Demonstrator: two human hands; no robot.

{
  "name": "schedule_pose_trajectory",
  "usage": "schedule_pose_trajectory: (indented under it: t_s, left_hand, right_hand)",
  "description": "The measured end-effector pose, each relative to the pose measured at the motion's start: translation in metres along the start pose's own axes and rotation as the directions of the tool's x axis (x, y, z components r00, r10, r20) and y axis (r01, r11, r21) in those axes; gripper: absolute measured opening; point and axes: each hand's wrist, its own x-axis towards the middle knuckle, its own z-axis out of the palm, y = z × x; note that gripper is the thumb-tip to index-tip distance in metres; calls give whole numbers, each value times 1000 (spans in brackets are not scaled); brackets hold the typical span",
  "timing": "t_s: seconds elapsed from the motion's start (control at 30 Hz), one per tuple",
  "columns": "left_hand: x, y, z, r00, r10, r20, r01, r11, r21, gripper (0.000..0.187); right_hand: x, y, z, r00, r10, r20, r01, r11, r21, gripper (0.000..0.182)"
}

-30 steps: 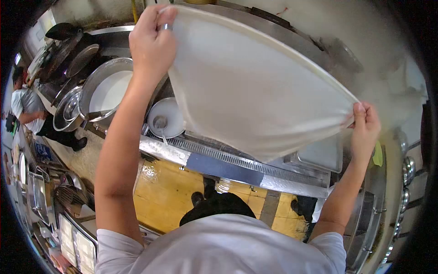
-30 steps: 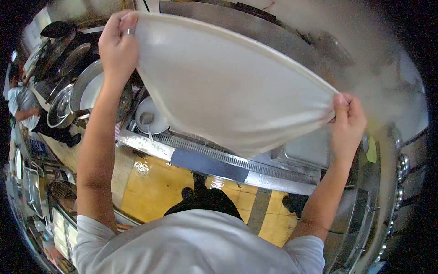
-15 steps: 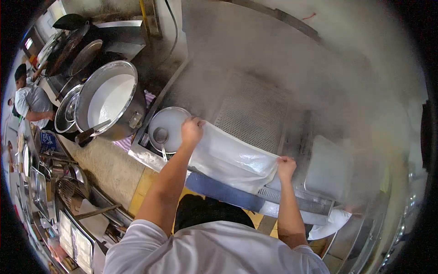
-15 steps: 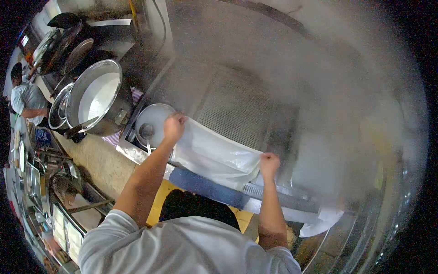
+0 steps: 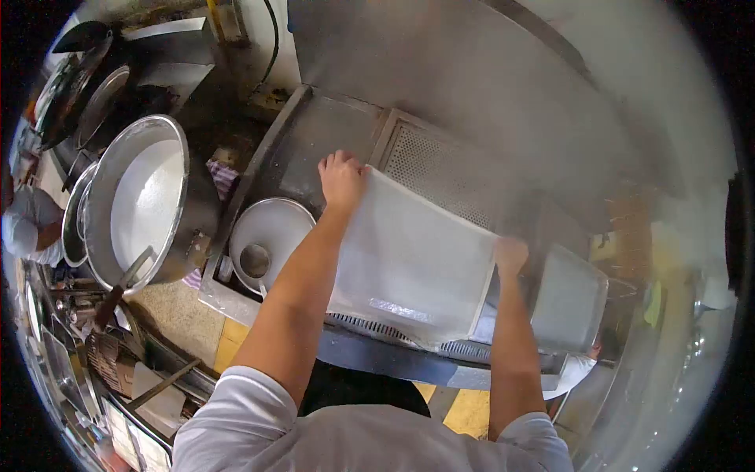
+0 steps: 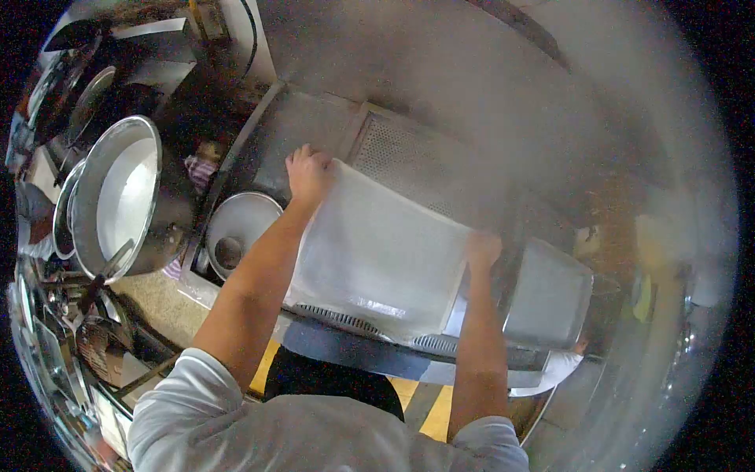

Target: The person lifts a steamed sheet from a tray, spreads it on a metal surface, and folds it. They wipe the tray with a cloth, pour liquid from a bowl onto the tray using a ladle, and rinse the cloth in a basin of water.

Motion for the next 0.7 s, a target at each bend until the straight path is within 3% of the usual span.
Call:
schedule_pose_trajectory:
  t_s: [0.07, 0.17, 0.27, 0.57, 0.7]
  left_hand:
    - [16, 0, 9, 1000, 16, 1, -16, 1000, -27, 14]
    - [39, 3, 22, 1000, 19, 6, -19, 998, -57, 14]
    - [57, 9, 33, 999, 19, 28, -18, 999, -32, 15]
    - [85, 11, 58, 999, 54, 10, -53, 998, -24, 18]
    - [93, 12, 68, 997, -13, 80, 16, 999, -34, 16]
  right_hand:
    - [14, -5, 3, 988, 28, -152, -12, 995, 103, 25]
    - [37, -27, -11, 970, 202, -139, -188, 977, 104, 25]
    - [66, -8, 11, 981, -1, -196, -8, 999, -47, 19]
    - [102, -31, -3, 980, 191, -48, -181, 969, 168, 26]
    - [120, -15, 20, 993, 92, -70, -92, 996, -4, 27]
